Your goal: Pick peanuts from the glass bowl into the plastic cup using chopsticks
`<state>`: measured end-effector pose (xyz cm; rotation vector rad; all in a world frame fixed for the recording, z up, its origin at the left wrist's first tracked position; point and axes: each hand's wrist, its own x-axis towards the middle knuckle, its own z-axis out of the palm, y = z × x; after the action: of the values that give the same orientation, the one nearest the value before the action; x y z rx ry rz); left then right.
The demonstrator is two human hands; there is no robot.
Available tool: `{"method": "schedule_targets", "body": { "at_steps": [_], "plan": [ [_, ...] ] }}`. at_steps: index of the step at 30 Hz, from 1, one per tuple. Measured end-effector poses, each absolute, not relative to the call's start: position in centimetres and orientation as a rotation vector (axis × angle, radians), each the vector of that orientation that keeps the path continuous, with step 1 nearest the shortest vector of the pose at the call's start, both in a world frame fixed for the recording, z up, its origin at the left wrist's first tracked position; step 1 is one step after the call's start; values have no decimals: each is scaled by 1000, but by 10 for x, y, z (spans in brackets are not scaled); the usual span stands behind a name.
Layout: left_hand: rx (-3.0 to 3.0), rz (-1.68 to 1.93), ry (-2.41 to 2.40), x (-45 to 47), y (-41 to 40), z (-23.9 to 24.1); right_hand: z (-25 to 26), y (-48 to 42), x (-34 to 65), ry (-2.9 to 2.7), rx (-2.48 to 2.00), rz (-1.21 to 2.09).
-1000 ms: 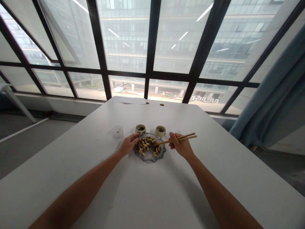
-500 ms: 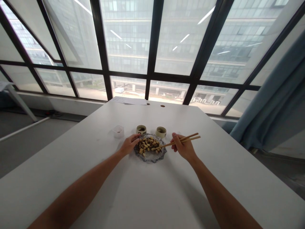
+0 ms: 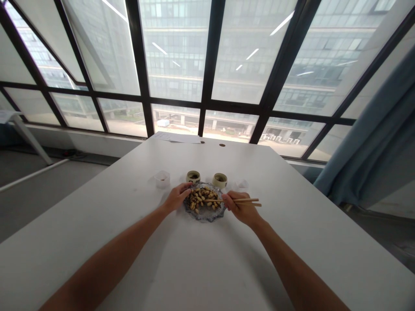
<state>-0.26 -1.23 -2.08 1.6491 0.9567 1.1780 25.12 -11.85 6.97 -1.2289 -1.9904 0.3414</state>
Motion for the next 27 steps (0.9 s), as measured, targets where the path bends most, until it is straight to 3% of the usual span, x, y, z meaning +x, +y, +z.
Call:
{"method": "schedule_targets", "body": {
  "at_steps": [9, 19, 27],
  "plan": [
    [1655, 1154, 960, -3, -12, -21, 72, -120, 249, -1986, -1262, 307],
    [1677, 1175, 978, -4, -11, -24, 64, -113, 265, -1657, -1252, 525],
    [1686, 1175, 973, -3, -13, -20, 56, -111, 259, -1698, -1242, 557]
  ]
}}
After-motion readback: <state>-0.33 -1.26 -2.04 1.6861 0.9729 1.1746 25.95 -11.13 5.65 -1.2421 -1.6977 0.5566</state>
